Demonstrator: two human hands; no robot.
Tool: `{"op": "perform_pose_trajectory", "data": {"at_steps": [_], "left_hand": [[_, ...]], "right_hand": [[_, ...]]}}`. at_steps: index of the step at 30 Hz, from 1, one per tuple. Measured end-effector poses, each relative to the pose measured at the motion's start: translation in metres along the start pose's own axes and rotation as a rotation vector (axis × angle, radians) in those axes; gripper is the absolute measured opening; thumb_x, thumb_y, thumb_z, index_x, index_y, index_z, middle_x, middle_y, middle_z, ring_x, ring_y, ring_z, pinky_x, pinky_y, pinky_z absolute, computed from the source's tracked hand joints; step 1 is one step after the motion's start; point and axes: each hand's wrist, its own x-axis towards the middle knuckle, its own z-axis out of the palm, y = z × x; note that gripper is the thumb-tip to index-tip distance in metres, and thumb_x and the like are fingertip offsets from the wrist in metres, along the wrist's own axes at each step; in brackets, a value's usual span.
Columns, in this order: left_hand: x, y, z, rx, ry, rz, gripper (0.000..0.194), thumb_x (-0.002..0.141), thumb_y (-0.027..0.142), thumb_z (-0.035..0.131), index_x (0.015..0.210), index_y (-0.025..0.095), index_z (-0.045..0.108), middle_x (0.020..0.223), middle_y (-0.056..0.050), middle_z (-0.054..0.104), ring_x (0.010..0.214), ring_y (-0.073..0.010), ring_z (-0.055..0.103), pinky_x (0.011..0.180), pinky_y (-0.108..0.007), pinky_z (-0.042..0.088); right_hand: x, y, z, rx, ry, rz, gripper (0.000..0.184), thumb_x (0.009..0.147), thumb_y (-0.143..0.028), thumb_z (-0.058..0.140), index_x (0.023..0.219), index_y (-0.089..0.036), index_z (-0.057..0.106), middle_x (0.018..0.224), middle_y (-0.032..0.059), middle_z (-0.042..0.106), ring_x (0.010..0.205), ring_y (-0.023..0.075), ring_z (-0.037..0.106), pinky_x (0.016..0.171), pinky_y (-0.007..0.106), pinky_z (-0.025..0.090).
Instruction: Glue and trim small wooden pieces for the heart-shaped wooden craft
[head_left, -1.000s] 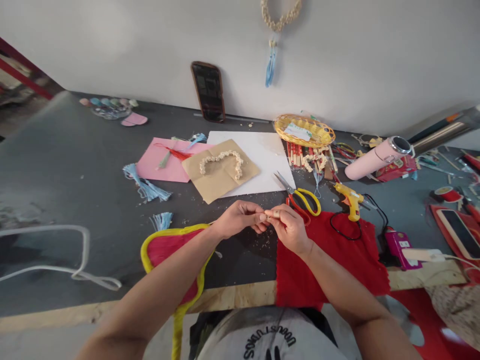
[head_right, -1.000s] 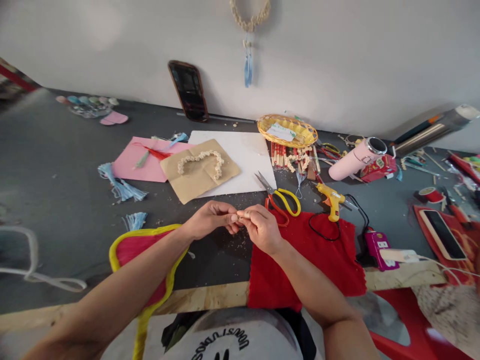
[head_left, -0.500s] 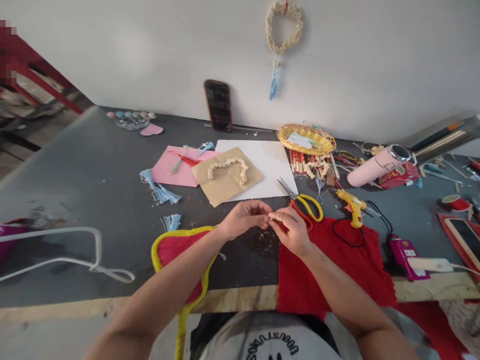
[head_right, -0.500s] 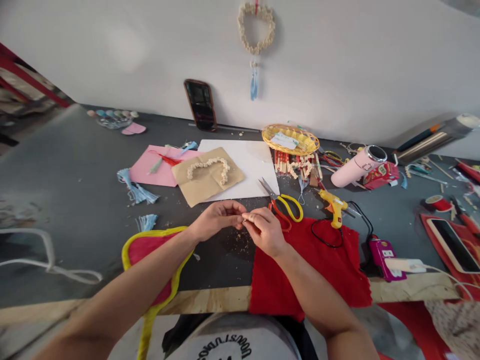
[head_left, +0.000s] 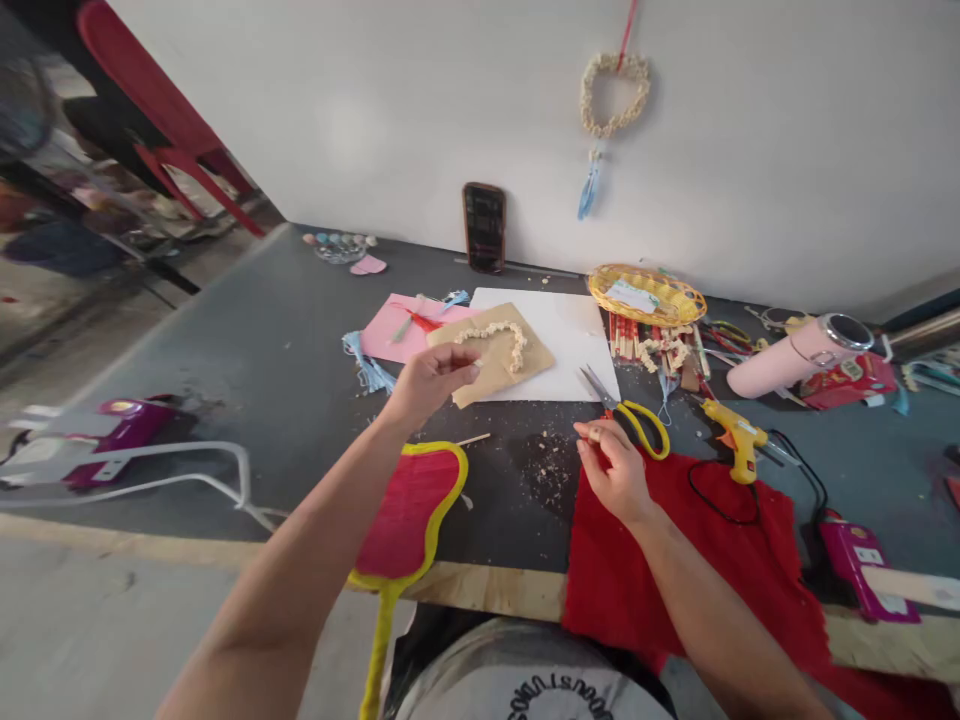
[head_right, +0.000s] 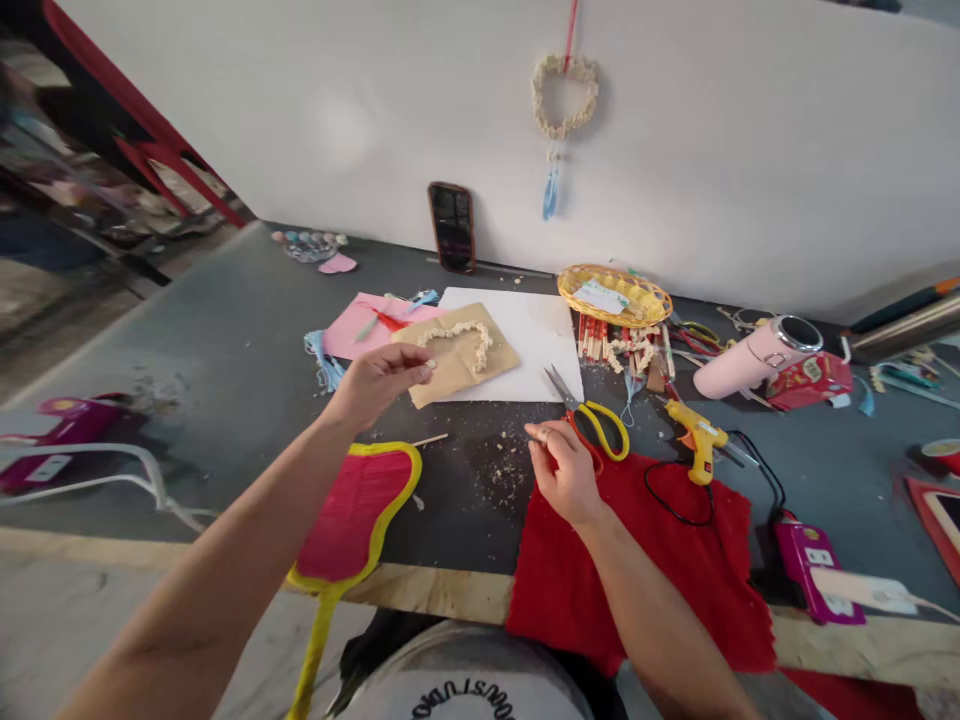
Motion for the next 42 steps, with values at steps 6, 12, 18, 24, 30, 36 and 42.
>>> {"op": "perform_pose_trajectory", "data": {"at_steps": [6,12,18,24,30,36,42], "left_hand": [[0.014,-0.025,-0.025,0.609,0.106,0.024,0.024,0.072,0.029,0.065,0.093,0.018,0.069,0.086,-0.004,0.072,0.079,-0.0194,0.065,0.077,-0.031,0.05],[0.02,-0.031,-0.022,0.876,0.091,0.026,0.022,0.075,0.026,0.061,0.096,0.022,0.065,0.091,-0.004,0.073,0.086,-0.0214,0.066,0.077,-0.03,0.048],[0.025,-0.033,-0.019,0.959,0.085,0.031,0.034,0.079,0.028,0.062,0.112,0.023,0.057,0.095,-0.003,0.074,0.09,-0.0232,0.066,0.076,-0.032,0.047],[0.027,-0.033,-0.019,0.963,0.079,0.055,0.032,0.08,0.028,0.062,0.11,0.022,0.056,0.095,-0.004,0.074,0.094,-0.0243,0.066,0.08,-0.033,0.047],[0.026,-0.039,-0.028,0.951,0.049,0.057,0.02,0.077,0.025,0.061,0.096,0.021,0.064,0.092,-0.005,0.073,0.087,-0.0217,0.067,0.077,-0.029,0.048],[0.025,-0.036,-0.022,1.084,0.082,0.066,0.019,0.081,0.027,0.053,0.091,0.021,0.068,0.092,-0.007,0.073,0.089,-0.0248,0.066,0.075,-0.032,0.047],[0.026,-0.037,-0.018,1.094,0.108,0.085,0.021,0.083,0.026,0.051,0.095,0.02,0.067,0.093,-0.008,0.073,0.091,-0.0247,0.066,0.077,-0.032,0.048]], "right_hand": [[0.0,0.0,-0.001,-0.001,0.003,-0.011,0.027,0.09,-0.01,0.055,0.113,-0.021,0.064,0.099,0.0073,0.064,0.092,0.0167,0.065,0.083,0.032,0.058],[0.0,0.001,-0.001,-0.009,0.004,-0.006,0.025,0.09,-0.011,0.055,0.11,-0.021,0.065,0.098,0.0075,0.065,0.092,0.0169,0.066,0.083,0.031,0.058],[0.0,-0.001,-0.002,-0.008,-0.007,-0.005,0.023,0.091,-0.013,0.054,0.108,-0.021,0.066,0.096,0.0074,0.065,0.09,0.0168,0.067,0.081,0.031,0.059],[0.001,-0.001,-0.002,-0.007,-0.016,0.004,0.021,0.091,-0.013,0.054,0.107,-0.02,0.067,0.096,0.0077,0.066,0.089,0.0169,0.066,0.081,0.032,0.059],[0.001,-0.001,-0.002,0.0,-0.018,0.002,0.021,0.091,-0.014,0.054,0.106,-0.021,0.067,0.095,0.0074,0.066,0.088,0.0172,0.067,0.08,0.032,0.059],[0.002,-0.002,-0.003,0.006,-0.015,-0.003,0.022,0.091,-0.012,0.054,0.106,-0.021,0.067,0.094,0.0068,0.066,0.087,0.0166,0.067,0.08,0.031,0.059],[0.003,-0.003,-0.003,0.025,-0.012,-0.006,0.02,0.09,-0.011,0.055,0.103,-0.02,0.068,0.093,0.0066,0.066,0.086,0.016,0.067,0.078,0.029,0.059]]}}
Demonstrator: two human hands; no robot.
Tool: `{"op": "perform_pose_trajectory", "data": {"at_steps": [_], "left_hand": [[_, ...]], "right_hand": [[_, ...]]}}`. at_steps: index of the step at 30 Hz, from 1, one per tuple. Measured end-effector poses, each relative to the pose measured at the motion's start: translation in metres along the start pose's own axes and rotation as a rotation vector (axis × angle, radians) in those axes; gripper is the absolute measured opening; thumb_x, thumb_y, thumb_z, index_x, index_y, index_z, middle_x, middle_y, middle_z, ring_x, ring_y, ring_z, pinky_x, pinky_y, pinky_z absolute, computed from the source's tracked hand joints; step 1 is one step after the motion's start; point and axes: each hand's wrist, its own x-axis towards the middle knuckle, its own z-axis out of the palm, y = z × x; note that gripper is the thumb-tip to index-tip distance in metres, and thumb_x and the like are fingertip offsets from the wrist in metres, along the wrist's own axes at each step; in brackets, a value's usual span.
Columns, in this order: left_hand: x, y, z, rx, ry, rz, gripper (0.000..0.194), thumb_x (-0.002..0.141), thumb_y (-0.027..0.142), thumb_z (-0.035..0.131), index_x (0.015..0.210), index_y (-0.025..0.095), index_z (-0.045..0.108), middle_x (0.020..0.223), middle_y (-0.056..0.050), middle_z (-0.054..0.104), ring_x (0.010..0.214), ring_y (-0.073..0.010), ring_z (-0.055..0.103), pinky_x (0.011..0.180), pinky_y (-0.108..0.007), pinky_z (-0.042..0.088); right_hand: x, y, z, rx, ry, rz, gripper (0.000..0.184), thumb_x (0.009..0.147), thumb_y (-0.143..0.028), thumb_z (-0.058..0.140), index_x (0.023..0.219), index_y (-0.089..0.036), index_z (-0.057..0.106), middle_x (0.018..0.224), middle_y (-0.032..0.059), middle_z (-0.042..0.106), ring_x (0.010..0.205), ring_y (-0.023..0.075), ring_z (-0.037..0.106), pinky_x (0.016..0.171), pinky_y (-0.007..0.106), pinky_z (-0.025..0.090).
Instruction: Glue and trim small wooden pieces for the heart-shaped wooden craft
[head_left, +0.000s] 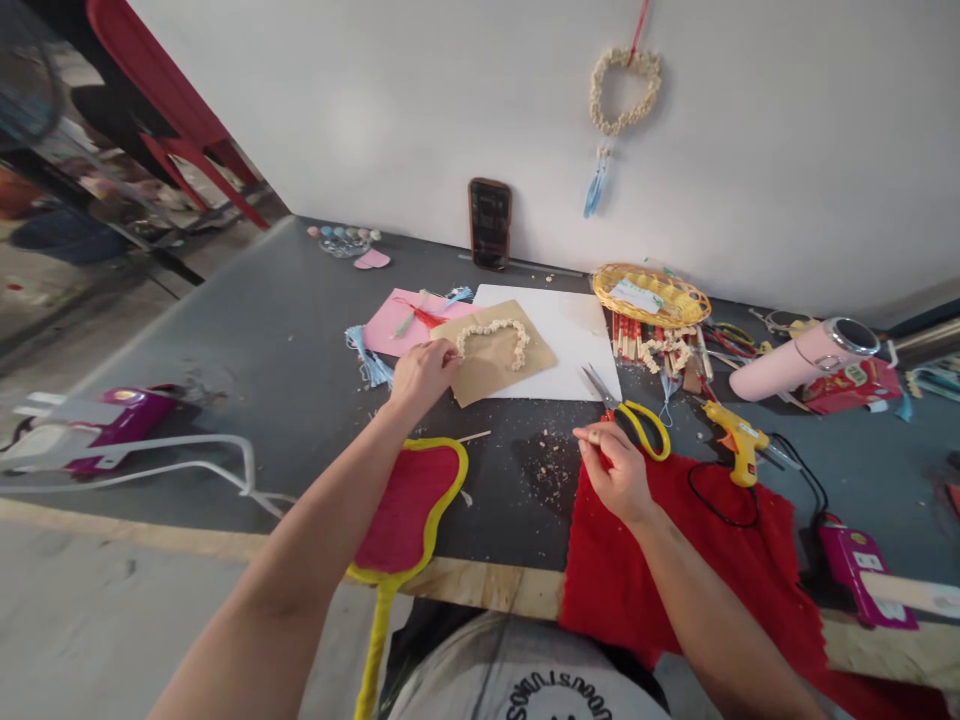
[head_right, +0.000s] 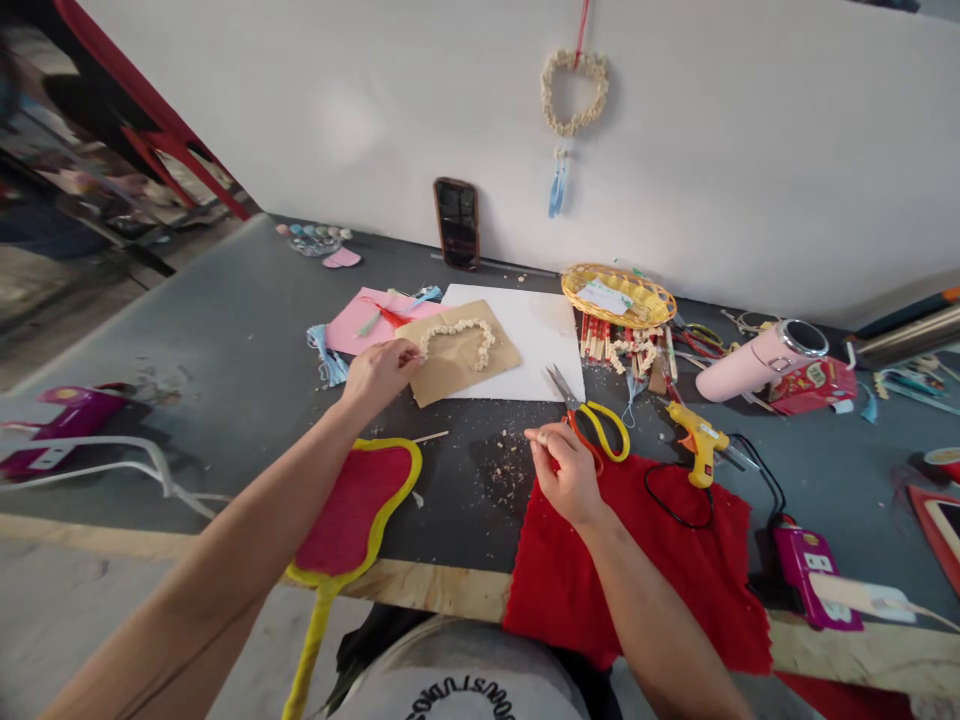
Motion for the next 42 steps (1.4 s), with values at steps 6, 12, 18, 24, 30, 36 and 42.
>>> {"op": "perform_pose_trajectory", "data": {"at_steps": [6,12,18,24,30,36,42], "left_hand": [[0.0,-0.002,-0.002,-0.036,0.006,-0.031,0.021,0.082,0.028,0.053,0.097,0.021,0.067,0.093,-0.008,0.073,0.093,-0.0255,0.066,0.08,-0.033,0.049],[-0.008,0.01,-0.017,-0.278,0.044,-0.104,0.024,0.078,0.03,0.058,0.1,0.021,0.066,0.092,-0.006,0.073,0.088,-0.0228,0.066,0.084,-0.036,0.05],[-0.034,0.043,-0.031,-1.219,-0.187,-0.113,0.045,0.072,0.028,0.064,0.115,0.017,0.058,0.103,-0.011,0.07,0.087,-0.0209,0.069,0.083,-0.04,0.055],[-0.063,0.048,-0.043,-1.207,-0.193,-0.128,0.052,0.073,0.035,0.071,0.12,0.018,0.056,0.112,-0.011,0.067,0.091,-0.0206,0.069,0.085,-0.039,0.055],[-0.098,0.024,-0.051,-0.855,-0.137,-0.174,0.047,0.078,0.045,0.063,0.118,0.019,0.059,0.117,-0.012,0.067,0.094,-0.0239,0.068,0.083,-0.039,0.056],[-0.137,0.01,-0.046,-0.361,-0.084,0.006,0.031,0.085,0.039,0.05,0.11,0.026,0.064,0.114,-0.008,0.069,0.101,-0.0256,0.066,0.092,-0.039,0.052],[-0.154,0.014,-0.037,-0.258,-0.01,0.12,0.031,0.086,0.04,0.045,0.101,0.027,0.069,0.121,-0.009,0.067,0.112,-0.0298,0.062,0.098,-0.045,0.049]], "right_hand": [[0.0,0.002,0.0,-0.002,0.005,0.013,0.02,0.091,-0.015,0.054,0.104,-0.021,0.068,0.093,0.0067,0.067,0.086,0.0167,0.068,0.078,0.031,0.059],[-0.001,0.002,0.001,0.01,0.022,0.048,0.022,0.093,-0.018,0.052,0.111,-0.02,0.064,0.097,0.0093,0.068,0.086,0.0173,0.068,0.078,0.032,0.06],[-0.002,0.001,-0.004,0.021,0.021,0.102,0.023,0.095,-0.024,0.049,0.113,-0.019,0.062,0.094,0.0089,0.07,0.082,0.0169,0.068,0.073,0.03,0.059],[-0.007,0.003,-0.01,0.023,0.02,0.281,0.028,0.097,-0.033,0.044,0.112,-0.018,0.063,0.058,-0.0035,0.055,0.043,0.0091,0.046,0.045,0.022,0.042],[-0.009,0.008,-0.011,0.147,0.101,0.299,0.034,0.098,-0.045,0.038,0.094,-0.02,0.06,0.052,-0.0064,0.037,0.043,0.0109,0.037,0.046,0.025,0.036],[-0.005,0.009,-0.01,0.085,0.11,0.268,0.045,0.099,-0.045,0.035,0.065,-0.022,0.053,0.058,-0.0011,0.051,0.05,0.0124,0.048,0.052,0.026,0.04],[0.011,-0.008,-0.047,-0.167,0.11,0.204,0.04,0.097,-0.043,0.041,0.065,-0.022,0.052,0.056,-0.0013,0.056,0.05,0.012,0.052,0.054,0.024,0.039]]}}
